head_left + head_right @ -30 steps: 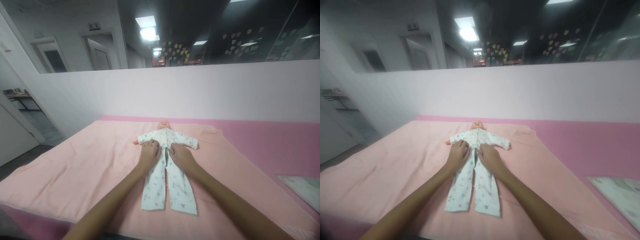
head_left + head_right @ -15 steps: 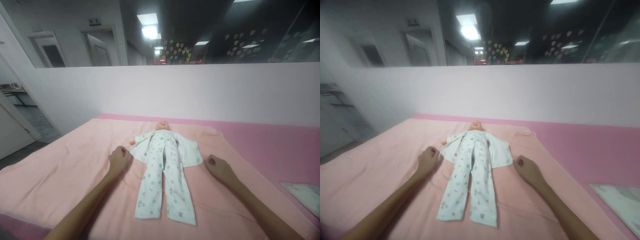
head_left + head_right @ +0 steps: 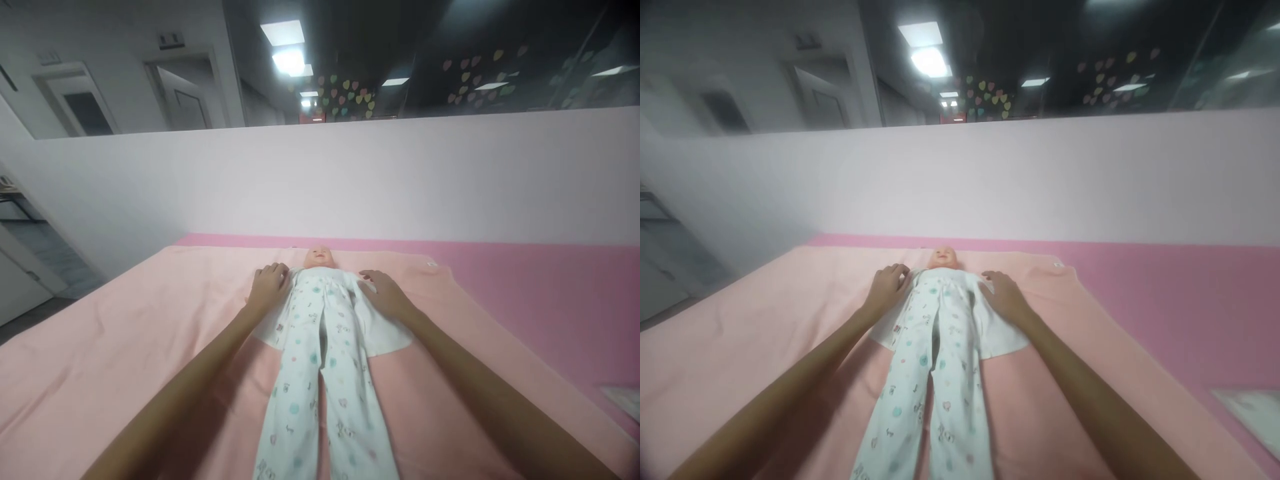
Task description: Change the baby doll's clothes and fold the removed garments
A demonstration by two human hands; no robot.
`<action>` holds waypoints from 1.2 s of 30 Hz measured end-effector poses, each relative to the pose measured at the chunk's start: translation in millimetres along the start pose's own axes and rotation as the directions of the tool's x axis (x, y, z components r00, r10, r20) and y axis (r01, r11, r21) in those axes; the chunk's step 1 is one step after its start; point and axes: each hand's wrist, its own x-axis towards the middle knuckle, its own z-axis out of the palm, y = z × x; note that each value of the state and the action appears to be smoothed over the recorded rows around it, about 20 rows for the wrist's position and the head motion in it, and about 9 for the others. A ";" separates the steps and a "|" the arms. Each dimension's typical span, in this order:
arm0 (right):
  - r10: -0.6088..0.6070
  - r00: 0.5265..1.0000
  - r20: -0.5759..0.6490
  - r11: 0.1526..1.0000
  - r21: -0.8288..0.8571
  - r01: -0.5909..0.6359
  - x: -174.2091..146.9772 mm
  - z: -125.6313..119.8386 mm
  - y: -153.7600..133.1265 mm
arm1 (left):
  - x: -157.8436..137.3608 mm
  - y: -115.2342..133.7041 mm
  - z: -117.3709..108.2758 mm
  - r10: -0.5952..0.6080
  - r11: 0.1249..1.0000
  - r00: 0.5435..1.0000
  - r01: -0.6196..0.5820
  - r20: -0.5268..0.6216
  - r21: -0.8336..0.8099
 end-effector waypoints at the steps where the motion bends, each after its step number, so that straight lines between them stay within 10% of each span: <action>1: -0.020 1.000 0.013 1.000 -0.001 0.020 3.5 2.5 -1.9 | 6.7 -6.4 1.8 -0.057 0.998 0.998 0.057 0.013 -0.019; 7: -0.049 0.998 0.038 0.999 -0.022 0.050 3.0 16.0 1.7 | 37.4 -58.4 17.0 -0.378 0.920 0.898 0.392 0.226 -0.019; 14: -0.068 0.996 -0.066 0.996 -0.069 0.064 -2.8 17.6 1.2 | 27.4 -43.5 10.2 -0.176 0.984 0.984 0.176 -0.003 0.017; 18: -0.153 0.981 -0.123 0.983 0.088 0.164 -11.9 8.7 -27.7 | 7.7 0.5 -0.7 0.038 0.952 0.996 -0.060 -0.079 -0.299; 23: -0.173 0.982 0.080 0.933 0.334 0.137 -23.6 -0.2 -64.8 | -18.2 38.7 0.1 0.062 0.866 0.990 0.010 0.127 -0.500; 31: 0.001 0.930 0.366 0.969 0.230 -0.092 0.6 -10.2 -68.3 | -20.5 41.9 -17.8 -0.042 0.888 0.904 0.229 0.426 -0.398; 36: -0.039 0.874 0.484 0.981 0.185 -0.058 -8.1 -24.0 -70.2 | -30.6 41.7 -39.9 0.055 0.964 0.879 0.078 0.474 -0.256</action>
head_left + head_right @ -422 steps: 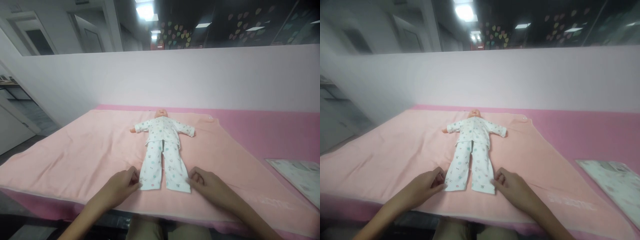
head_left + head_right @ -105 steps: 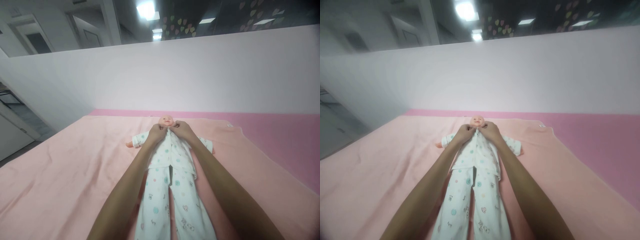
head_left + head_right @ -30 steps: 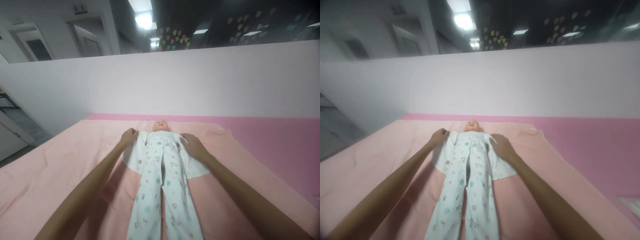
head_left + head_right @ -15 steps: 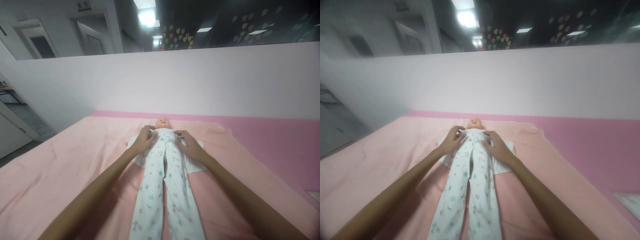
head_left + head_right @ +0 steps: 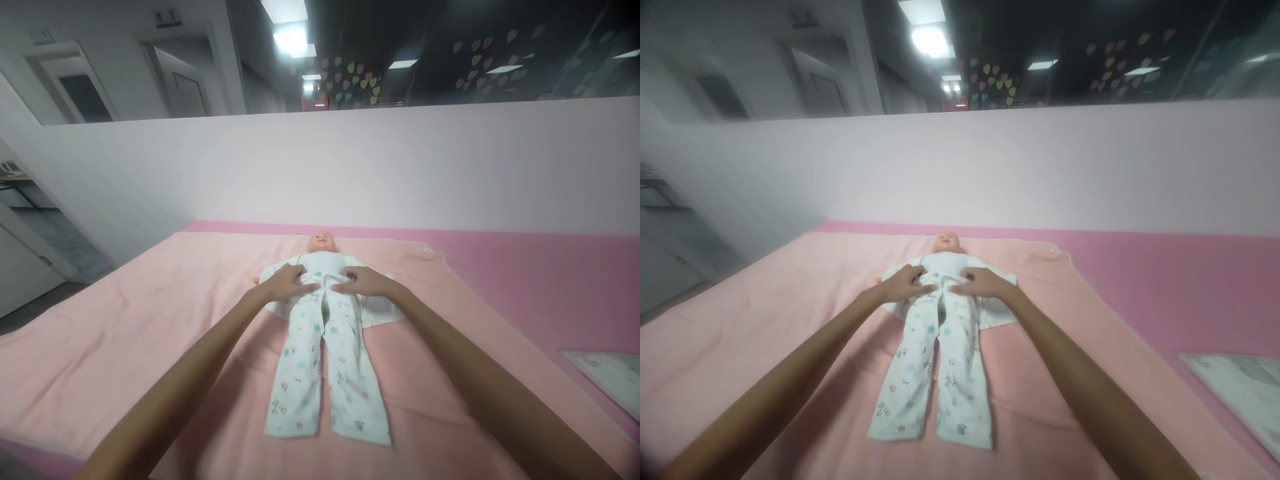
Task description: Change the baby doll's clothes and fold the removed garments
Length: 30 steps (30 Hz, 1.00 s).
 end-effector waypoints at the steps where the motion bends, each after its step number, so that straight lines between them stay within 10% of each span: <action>1: -0.015 1.000 0.016 1.000 -0.005 0.015 -6.6 -0.8 -1.5 | -5.6 0.4 -1.9 0.022 0.999 1.000 -0.022 0.007 0.048; 17: -0.064 0.996 0.055 0.996 -0.053 0.067 -83.4 36.5 -8.6 | -98.6 19.0 29.5 0.073 0.997 0.997 -0.073 0.008 0.028; 30: 0.036 0.996 0.087 0.989 -0.148 -0.022 -96.0 52.5 -33.2 | -102.7 26.8 34.0 0.084 0.992 0.990 -0.093 0.111 0.080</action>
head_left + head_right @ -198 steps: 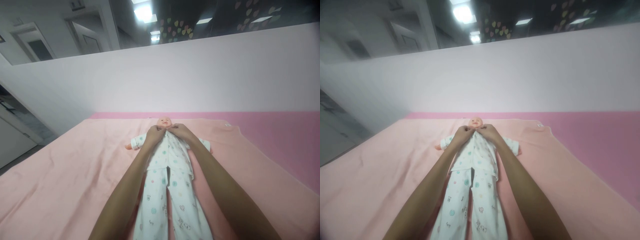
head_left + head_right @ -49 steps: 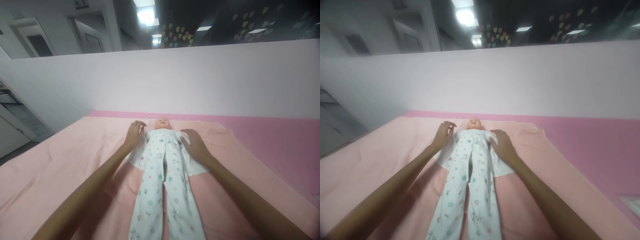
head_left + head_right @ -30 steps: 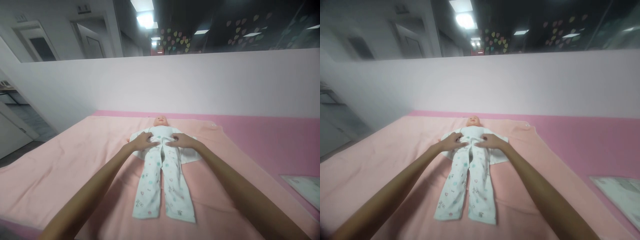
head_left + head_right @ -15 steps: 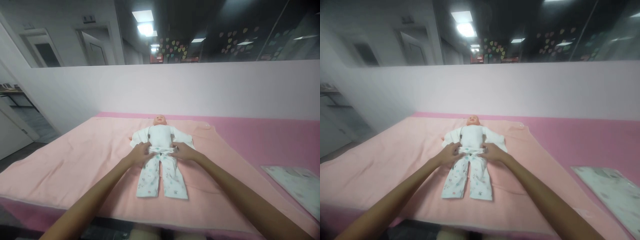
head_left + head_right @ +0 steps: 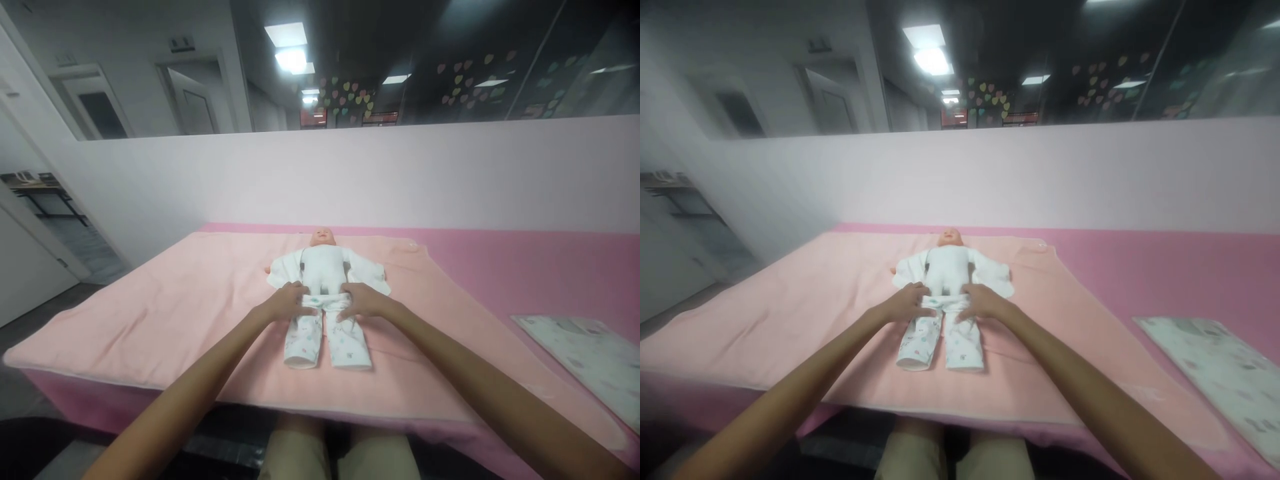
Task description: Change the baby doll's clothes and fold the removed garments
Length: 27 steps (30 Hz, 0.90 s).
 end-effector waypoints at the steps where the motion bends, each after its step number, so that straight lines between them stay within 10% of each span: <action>1: -0.004 1.000 0.005 1.000 -0.006 0.004 -2.2 -1.1 -1.5 | -2.7 2.1 -0.3 -0.001 1.000 1.000 0.001 -0.001 0.001; 11: 0.063 0.986 0.156 0.996 -0.079 -0.051 -20.1 -21.1 -15.8 | -21.6 20.3 -25.1 -0.136 0.991 0.971 0.133 0.196 0.029; 27: -0.025 0.992 0.123 0.984 -0.174 0.046 -30.9 -13.9 -29.1 | -39.7 34.6 -14.9 -0.059 0.997 0.992 0.053 0.109 0.050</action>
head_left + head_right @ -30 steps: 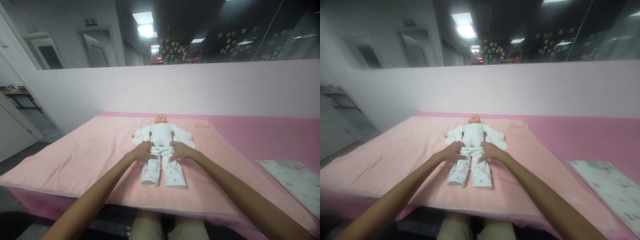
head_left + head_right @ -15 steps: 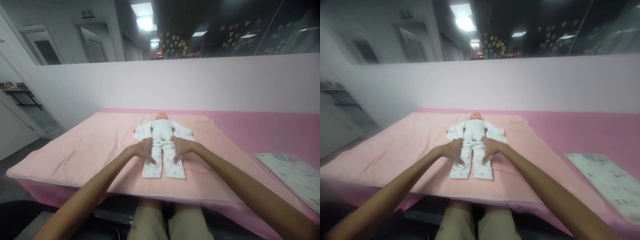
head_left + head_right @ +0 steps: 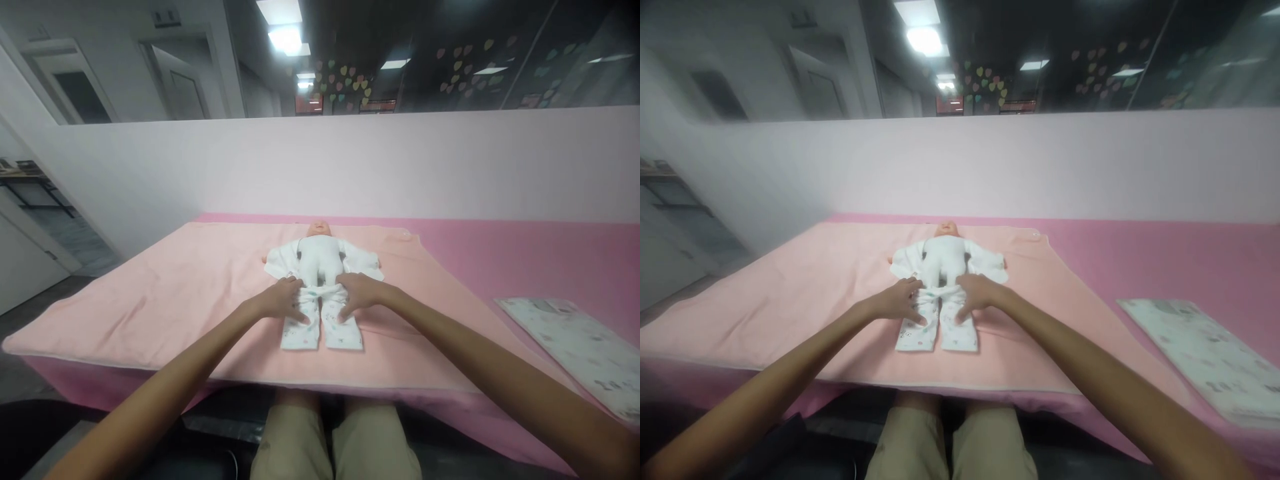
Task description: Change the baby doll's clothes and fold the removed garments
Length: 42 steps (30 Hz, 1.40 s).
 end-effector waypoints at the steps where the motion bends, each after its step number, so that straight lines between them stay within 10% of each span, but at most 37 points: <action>1: -0.005 1.000 -0.001 1.000 -0.004 0.005 -1.7 0.3 -0.7 | -2.8 2.0 -0.2 0.006 1.000 1.000 -0.006 -0.004 0.005; 10: 0.019 0.999 0.028 0.995 -0.095 -0.016 -9.6 8.6 -13.9 | -4.9 1.3 8.8 0.018 0.998 0.998 -0.022 0.065 0.053; 33: -0.149 0.965 -0.216 0.984 -0.125 0.124 -67.3 68.7 -26.8 | -62.1 24.6 50.8 0.214 0.964 0.955 -0.173 -0.207 0.202; 38: -0.318 0.856 -0.407 0.945 -0.204 0.254 -77.1 95.4 -20.7 | -71.8 15.1 72.6 0.341 0.920 0.893 -0.253 -0.295 0.298; 42: -0.414 0.653 -0.635 0.898 -0.400 0.181 -83.4 131.5 -16.8 | -76.3 9.7 93.7 0.484 0.856 0.744 -0.295 -0.461 0.424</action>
